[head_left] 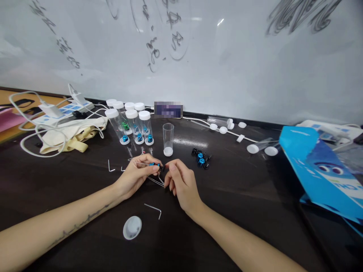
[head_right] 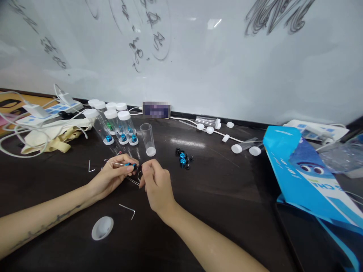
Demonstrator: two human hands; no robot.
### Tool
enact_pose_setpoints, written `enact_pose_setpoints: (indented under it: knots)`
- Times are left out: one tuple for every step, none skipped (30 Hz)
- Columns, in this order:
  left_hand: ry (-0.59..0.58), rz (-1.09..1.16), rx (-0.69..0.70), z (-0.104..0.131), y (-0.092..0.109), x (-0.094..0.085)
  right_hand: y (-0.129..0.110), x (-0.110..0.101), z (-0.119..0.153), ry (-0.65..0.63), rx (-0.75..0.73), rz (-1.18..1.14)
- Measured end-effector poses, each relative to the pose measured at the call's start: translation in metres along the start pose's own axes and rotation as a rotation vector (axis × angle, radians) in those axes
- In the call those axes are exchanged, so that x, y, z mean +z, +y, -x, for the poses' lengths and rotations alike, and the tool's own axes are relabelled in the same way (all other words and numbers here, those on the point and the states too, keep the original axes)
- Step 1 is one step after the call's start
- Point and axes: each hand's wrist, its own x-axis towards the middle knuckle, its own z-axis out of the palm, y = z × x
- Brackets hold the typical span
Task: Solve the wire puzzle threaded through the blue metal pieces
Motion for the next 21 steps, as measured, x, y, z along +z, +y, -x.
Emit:
enact_pose_setpoints:
  knots:
    - [-0.002, 0.002, -0.001, 0.0001, -0.0001, -0.0001, 0.0, 0.0001, 0.0, 0.002, 0.0, 0.0]
    - [-0.002, 0.003, -0.002, 0.0002, -0.0002, -0.0002, -0.0001, 0.0002, 0.0, 0.005, 0.001, 0.0]
    - [-0.002, 0.003, -0.003, 0.0002, -0.0003, -0.0003, -0.0003, 0.0003, 0.0, 0.008, 0.002, -0.002]
    - [-0.002, 0.002, -0.004, 0.0003, -0.0004, -0.0005, -0.0005, 0.0003, 0.0, 0.011, 0.004, -0.003]
    - [-0.001, 0.0, -0.004, 0.0003, -0.0004, -0.0007, -0.0008, 0.0003, 0.0, 0.01, 0.004, -0.005]
    - [0.0, -0.002, -0.004, 0.0004, -0.0004, -0.0008, -0.0009, 0.0003, 0.0, 0.007, 0.004, -0.006]
    - [0.0, -0.004, -0.004, 0.0004, -0.0004, -0.0009, -0.0011, 0.0002, 0.0, 0.003, 0.004, -0.006]
    - [0.0, -0.006, -0.003, 0.0004, -0.0003, -0.001, -0.0011, 0.0001, 0.0, -0.001, 0.002, -0.006]
    - [0.0, -0.007, -0.003, 0.0005, -0.0002, -0.001, -0.0011, 0.0001, 0.0, -0.004, 0.001, -0.005]
    - [0.003, -0.007, -0.002, 0.0004, -0.0001, -0.0009, -0.001, 0.0001, 0.0, -0.003, 0.0, -0.004]
    - [0.005, -0.007, -0.002, 0.0004, 0.0, -0.0007, -0.001, 0.0002, 0.0001, -0.001, 0.002, -0.003]
    - [0.008, -0.007, -0.003, 0.0004, 0.0001, -0.0005, -0.001, 0.0003, 0.0001, 0.002, 0.003, 0.0]
    - [0.011, -0.007, -0.003, 0.0003, 0.0002, -0.0003, -0.001, 0.0004, 0.0002, 0.006, 0.004, 0.001]
    - [0.014, -0.006, -0.002, 0.0002, 0.0002, -0.0001, -0.001, 0.0005, 0.0002, 0.008, 0.004, 0.001]
    - [0.015, -0.006, -0.001, 0.0001, 0.0002, 0.0001, -0.0009, 0.0005, 0.0002, 0.008, 0.005, 0.0]
    - [0.016, -0.006, 0.0, 0.0, 0.0002, 0.0002, -0.0008, 0.0005, 0.0003, 0.006, 0.003, -0.002]
    - [0.017, -0.006, 0.001, 0.0, 0.0002, 0.0002, -0.0007, 0.0004, 0.0002, 0.005, 0.001, -0.004]
    - [0.018, -0.006, 0.003, -0.0001, 0.0001, 0.0002, -0.0005, 0.0002, 0.0002, 0.002, 0.0, -0.005]
    - [0.018, -0.006, 0.002, -0.0001, 0.0001, 0.0001, -0.0003, 0.0001, 0.0001, -0.001, -0.001, -0.006]
    - [0.016, -0.005, 0.001, -0.0002, 0.0, 0.0, -0.0001, 0.0, 0.0, -0.003, -0.001, -0.007]
    - [0.013, -0.004, 0.0, -0.0002, 0.0, -0.0001, 0.0001, -0.0001, -0.0001, -0.005, 0.0, -0.007]
